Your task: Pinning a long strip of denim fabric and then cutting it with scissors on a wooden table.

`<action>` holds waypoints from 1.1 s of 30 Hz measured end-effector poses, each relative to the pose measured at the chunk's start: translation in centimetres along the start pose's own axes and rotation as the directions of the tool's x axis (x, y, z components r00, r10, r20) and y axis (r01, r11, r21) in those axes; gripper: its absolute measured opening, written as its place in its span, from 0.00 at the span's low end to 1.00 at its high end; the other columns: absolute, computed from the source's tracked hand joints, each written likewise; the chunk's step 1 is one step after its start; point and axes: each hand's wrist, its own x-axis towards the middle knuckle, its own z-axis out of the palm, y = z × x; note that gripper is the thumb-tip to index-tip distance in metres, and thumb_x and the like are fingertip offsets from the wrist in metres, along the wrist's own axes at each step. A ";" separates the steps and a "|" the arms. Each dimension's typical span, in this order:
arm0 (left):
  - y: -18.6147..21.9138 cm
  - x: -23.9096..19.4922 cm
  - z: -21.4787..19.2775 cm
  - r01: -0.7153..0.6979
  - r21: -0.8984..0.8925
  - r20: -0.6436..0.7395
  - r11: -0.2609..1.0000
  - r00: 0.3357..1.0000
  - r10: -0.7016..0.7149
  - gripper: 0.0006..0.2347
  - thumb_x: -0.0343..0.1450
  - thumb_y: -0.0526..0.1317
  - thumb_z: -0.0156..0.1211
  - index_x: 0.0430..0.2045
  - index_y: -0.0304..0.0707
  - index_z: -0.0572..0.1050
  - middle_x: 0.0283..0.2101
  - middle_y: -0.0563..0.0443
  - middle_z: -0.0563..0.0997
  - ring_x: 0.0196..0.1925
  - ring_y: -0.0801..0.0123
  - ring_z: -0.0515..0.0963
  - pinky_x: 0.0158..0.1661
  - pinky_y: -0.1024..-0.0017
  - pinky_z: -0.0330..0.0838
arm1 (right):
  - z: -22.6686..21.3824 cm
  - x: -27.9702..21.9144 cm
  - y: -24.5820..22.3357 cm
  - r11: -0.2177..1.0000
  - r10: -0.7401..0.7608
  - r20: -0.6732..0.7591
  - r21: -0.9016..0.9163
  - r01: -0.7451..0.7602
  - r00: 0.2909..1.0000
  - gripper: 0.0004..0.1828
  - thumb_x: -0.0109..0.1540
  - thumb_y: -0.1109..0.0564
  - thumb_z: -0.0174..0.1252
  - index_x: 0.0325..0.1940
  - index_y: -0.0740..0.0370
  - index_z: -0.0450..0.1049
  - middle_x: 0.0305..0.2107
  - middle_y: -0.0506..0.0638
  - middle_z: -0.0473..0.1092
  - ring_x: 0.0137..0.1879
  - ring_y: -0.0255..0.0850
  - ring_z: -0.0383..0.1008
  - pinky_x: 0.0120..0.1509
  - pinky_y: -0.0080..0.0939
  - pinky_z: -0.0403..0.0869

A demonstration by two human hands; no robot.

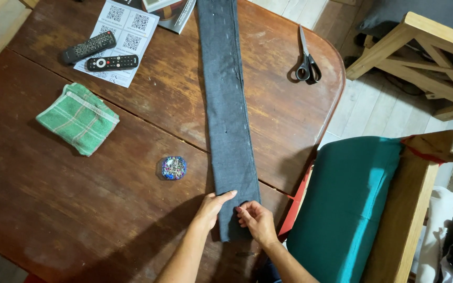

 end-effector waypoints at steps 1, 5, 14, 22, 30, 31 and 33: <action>-0.4 0.4 0.1 -0.001 0.001 0.001 1.000 1.000 0.001 0.23 0.57 0.42 0.73 0.43 0.29 0.78 0.45 0.43 0.85 0.46 0.64 0.82 0.48 0.71 0.73 | 0.1 -0.2 -0.2 1.000 -0.001 -0.001 0.001 0.001 1.000 0.07 0.61 0.55 0.64 0.33 0.61 0.76 0.24 0.51 0.75 0.27 0.35 0.74 0.32 0.32 0.77; -1.5 1.8 0.6 -0.069 -0.110 -0.065 0.992 0.996 0.062 0.16 0.56 0.38 0.73 0.34 0.28 0.81 0.36 0.43 0.85 0.37 0.64 0.82 0.40 0.71 0.75 | 0.2 -0.3 -0.1 1.000 -0.020 -0.018 -0.023 0.019 1.000 0.07 0.61 0.55 0.64 0.33 0.61 0.76 0.24 0.50 0.74 0.27 0.35 0.74 0.32 0.33 0.77; -2.3 2.0 1.1 -0.138 -0.084 -0.125 0.987 0.984 0.127 0.10 0.57 0.37 0.70 0.26 0.29 0.81 0.28 0.48 0.83 0.31 0.66 0.78 0.35 0.71 0.72 | 0.4 -0.4 0.6 0.994 -0.089 -0.041 -0.066 0.086 0.995 0.07 0.61 0.56 0.63 0.33 0.61 0.78 0.23 0.49 0.75 0.26 0.34 0.73 0.33 0.31 0.77; -2.5 2.0 0.7 -0.133 -0.093 -0.096 0.987 0.988 0.124 0.08 0.58 0.35 0.70 0.24 0.31 0.81 0.26 0.49 0.82 0.30 0.68 0.77 0.35 0.72 0.72 | 1.4 -0.7 -1.2 0.999 -0.026 -0.130 0.021 0.029 0.991 0.08 0.60 0.54 0.65 0.32 0.61 0.80 0.21 0.49 0.76 0.23 0.33 0.72 0.28 0.30 0.73; -2.8 0.5 -0.6 -0.077 -0.007 0.009 0.997 0.997 0.077 0.25 0.56 0.48 0.72 0.46 0.36 0.81 0.49 0.50 0.85 0.55 0.68 0.78 0.57 0.71 0.66 | 0.4 1.0 -7.2 0.993 -0.095 -0.128 0.058 0.103 0.987 0.24 0.62 0.45 0.61 0.17 0.56 0.65 0.12 0.52 0.70 0.16 0.37 0.68 0.20 0.34 0.65; -3.1 -0.3 -0.7 -0.084 -0.015 0.009 0.996 0.996 0.085 0.25 0.56 0.48 0.72 0.46 0.36 0.81 0.49 0.50 0.85 0.55 0.68 0.78 0.57 0.71 0.66 | 0.8 -0.4 -10.9 0.993 -0.103 -0.123 0.053 0.110 0.987 0.24 0.62 0.45 0.61 0.17 0.56 0.65 0.12 0.52 0.70 0.16 0.37 0.68 0.20 0.34 0.65; -4.3 -1.9 -1.0 -0.084 -0.230 0.262 0.970 0.954 0.145 0.11 0.66 0.34 0.64 0.36 0.22 0.83 0.37 0.38 0.86 0.36 0.59 0.84 0.40 0.65 0.79 | 1.5 -3.7 -18.0 0.868 -0.453 0.015 0.233 0.438 0.891 0.25 0.63 0.50 0.58 0.13 0.60 0.66 0.09 0.56 0.69 0.10 0.37 0.64 0.13 0.32 0.62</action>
